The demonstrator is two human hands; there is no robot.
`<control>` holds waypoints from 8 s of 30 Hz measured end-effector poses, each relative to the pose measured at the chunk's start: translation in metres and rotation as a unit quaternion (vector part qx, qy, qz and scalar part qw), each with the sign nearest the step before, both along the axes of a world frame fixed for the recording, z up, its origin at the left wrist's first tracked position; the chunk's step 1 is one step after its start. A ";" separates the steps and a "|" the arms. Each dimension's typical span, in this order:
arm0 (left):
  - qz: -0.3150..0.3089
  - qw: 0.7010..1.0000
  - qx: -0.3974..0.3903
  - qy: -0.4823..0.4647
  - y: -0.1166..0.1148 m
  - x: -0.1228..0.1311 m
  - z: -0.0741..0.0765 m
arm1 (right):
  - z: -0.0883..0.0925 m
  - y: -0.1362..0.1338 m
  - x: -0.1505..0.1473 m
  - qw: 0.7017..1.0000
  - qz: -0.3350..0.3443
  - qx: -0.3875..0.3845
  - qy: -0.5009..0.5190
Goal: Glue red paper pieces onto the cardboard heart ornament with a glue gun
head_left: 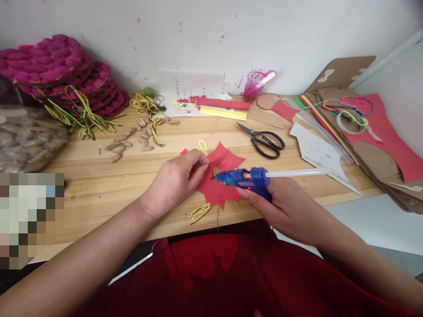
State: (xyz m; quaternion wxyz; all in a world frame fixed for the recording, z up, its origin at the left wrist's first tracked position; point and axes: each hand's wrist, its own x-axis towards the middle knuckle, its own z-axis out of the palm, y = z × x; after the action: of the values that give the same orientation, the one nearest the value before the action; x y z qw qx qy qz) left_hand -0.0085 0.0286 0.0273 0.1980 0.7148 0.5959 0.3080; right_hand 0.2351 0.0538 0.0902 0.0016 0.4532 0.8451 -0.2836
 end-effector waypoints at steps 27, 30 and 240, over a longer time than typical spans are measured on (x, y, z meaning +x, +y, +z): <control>0.000 1.000 0.017 0.018 0.000 -0.001 0.000 | 0.001 0.001 0.006 0.999 -0.020 0.026 0.015; 0.001 0.999 0.027 0.021 0.000 -0.001 -0.001 | 0.005 0.000 0.015 0.998 -0.040 0.034 0.035; -0.164 0.965 0.148 0.142 -0.029 -0.007 0.000 | -0.049 0.014 0.004 0.760 -0.264 -0.345 0.483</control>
State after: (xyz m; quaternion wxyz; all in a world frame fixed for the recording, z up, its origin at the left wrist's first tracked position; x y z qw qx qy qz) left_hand -0.0158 -0.0003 0.0270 0.0512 0.8605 0.4405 0.2509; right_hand 0.2387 0.0676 0.0409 -0.3258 0.4301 0.4255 -0.7265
